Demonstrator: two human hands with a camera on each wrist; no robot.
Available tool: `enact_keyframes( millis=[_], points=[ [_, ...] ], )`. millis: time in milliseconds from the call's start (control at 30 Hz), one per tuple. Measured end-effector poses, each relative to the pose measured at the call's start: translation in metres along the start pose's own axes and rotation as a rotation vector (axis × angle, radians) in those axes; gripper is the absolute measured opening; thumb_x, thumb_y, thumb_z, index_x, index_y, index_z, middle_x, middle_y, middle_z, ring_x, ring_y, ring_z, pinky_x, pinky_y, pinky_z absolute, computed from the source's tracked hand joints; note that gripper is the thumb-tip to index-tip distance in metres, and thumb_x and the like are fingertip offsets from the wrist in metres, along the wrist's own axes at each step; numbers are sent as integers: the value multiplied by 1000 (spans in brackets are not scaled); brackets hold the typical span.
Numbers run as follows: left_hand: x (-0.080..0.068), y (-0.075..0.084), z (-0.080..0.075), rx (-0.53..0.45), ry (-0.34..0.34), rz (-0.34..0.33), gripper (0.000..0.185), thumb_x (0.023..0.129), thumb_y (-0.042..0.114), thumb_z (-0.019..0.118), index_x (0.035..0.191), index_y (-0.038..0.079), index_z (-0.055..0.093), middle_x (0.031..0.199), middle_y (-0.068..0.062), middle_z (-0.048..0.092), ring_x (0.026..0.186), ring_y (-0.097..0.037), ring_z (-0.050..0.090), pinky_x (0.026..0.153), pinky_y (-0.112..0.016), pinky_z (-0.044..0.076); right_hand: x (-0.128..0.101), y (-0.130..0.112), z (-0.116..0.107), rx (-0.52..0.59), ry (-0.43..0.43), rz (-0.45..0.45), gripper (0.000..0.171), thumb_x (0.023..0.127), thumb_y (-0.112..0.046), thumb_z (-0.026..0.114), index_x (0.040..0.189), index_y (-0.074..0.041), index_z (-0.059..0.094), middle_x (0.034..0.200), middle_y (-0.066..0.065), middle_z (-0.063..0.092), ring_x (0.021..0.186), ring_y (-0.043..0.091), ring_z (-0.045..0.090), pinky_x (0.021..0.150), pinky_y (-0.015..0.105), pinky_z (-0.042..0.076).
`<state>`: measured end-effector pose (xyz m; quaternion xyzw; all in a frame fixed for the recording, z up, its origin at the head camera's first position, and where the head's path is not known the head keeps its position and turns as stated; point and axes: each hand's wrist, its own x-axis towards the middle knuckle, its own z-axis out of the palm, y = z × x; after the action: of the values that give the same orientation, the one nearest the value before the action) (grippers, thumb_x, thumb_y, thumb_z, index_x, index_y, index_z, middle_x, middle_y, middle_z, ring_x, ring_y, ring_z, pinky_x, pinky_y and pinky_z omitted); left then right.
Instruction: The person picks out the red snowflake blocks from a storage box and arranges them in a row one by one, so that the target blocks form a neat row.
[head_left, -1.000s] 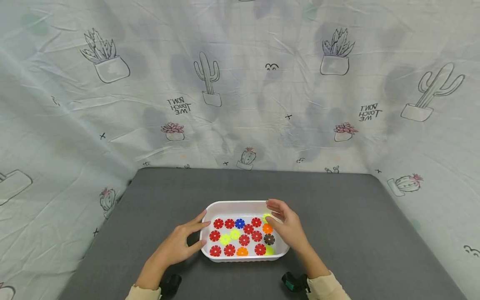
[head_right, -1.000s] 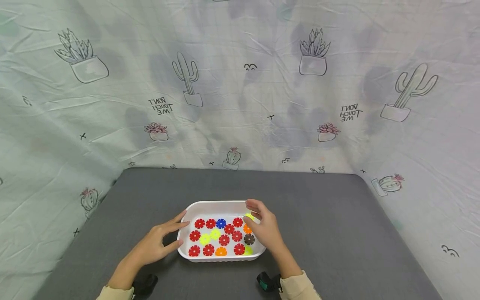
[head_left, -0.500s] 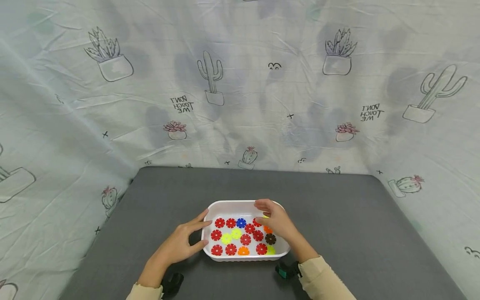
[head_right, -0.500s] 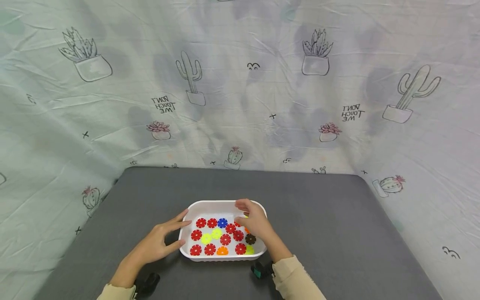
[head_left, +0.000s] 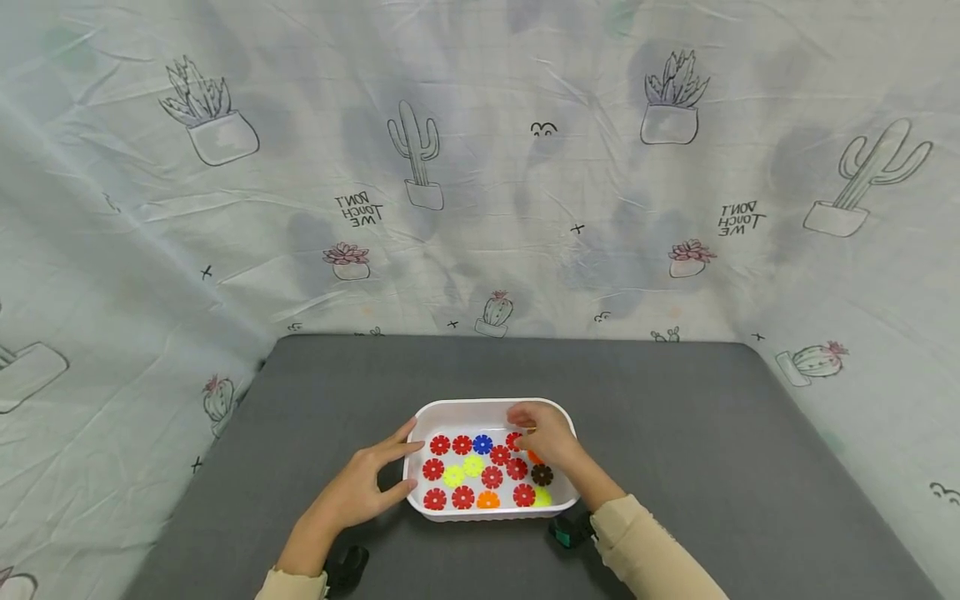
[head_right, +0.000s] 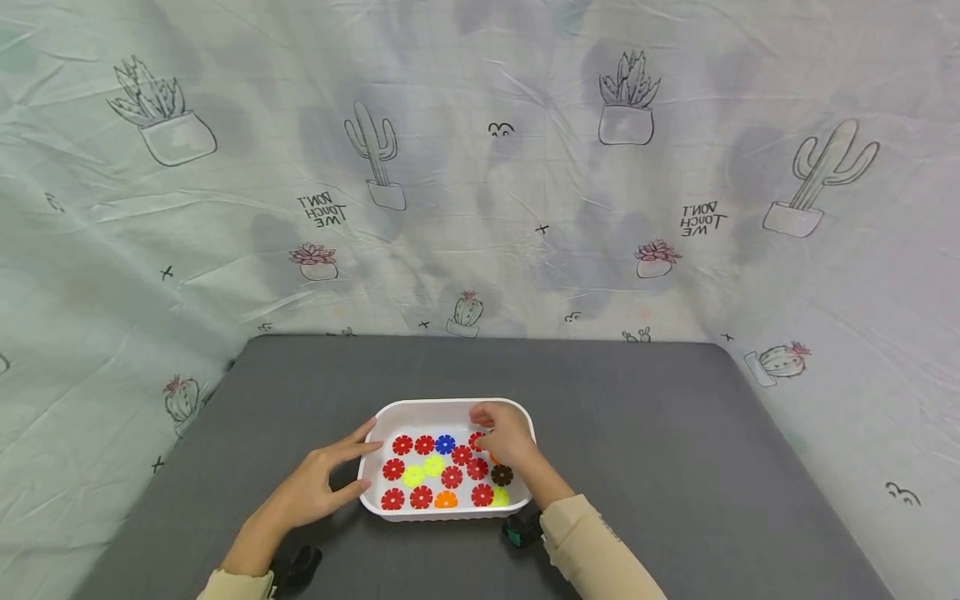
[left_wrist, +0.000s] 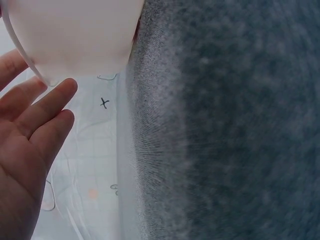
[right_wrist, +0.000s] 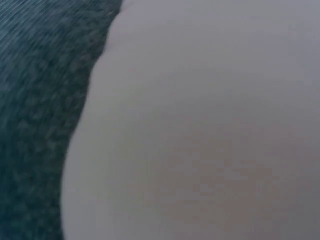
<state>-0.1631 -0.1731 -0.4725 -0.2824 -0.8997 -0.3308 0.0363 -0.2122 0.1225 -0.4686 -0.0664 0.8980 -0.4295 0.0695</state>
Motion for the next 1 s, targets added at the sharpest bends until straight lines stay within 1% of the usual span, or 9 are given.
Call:
enact_keyframes(
  millis=[167, 333, 433, 600, 767, 1000],
  points=[
    [2, -1, 1, 0, 4, 16, 49, 79, 30, 65, 124, 15, 55, 144, -1, 33, 125, -19, 41, 92, -46, 43, 0, -2, -1, -64, -7, -4, 37, 69, 2, 72, 104, -7, 62, 103, 6, 65, 99, 24, 59, 83, 37, 50],
    [2, -3, 2, -7, 2, 34, 48, 79, 28, 65, 124, 14, 55, 144, -4, 34, 124, -23, 43, 91, -48, 43, 2, -1, 0, -86, -30, -11, 36, 68, 3, 72, 102, -6, 62, 100, 6, 65, 95, 23, 59, 84, 37, 49],
    [2, -5, 2, -8, 10, 46, 48, 79, 27, 66, 124, 14, 55, 143, -5, 34, 123, -23, 43, 90, -48, 43, 4, 0, 3, -131, -25, -22, 34, 68, 2, 73, 99, -7, 63, 97, 4, 65, 93, 21, 60, 83, 36, 49],
    [2, -6, 2, -17, 11, 28, 47, 78, 28, 67, 123, 17, 56, 143, -1, 34, 124, -19, 43, 91, -47, 43, 7, 3, 7, -229, -2, -30, 34, 66, -1, 75, 97, -12, 64, 94, 0, 65, 90, 17, 59, 81, 34, 50],
    [3, -5, 1, -23, 5, 16, 47, 78, 28, 67, 122, 16, 57, 143, 0, 34, 124, -18, 43, 91, -47, 43, 6, 2, 9, -325, 26, -43, 32, 67, -3, 74, 95, -15, 65, 92, -2, 63, 84, 13, 56, 80, 32, 51],
    [4, -4, 1, -3, 5, 11, 46, 78, 30, 66, 122, 17, 57, 143, 1, 34, 124, -18, 43, 92, -47, 42, 4, -1, 10, -395, 43, -97, 30, 68, 0, 72, 95, -11, 65, 91, 1, 64, 78, 13, 53, 78, 31, 51]
  ],
)
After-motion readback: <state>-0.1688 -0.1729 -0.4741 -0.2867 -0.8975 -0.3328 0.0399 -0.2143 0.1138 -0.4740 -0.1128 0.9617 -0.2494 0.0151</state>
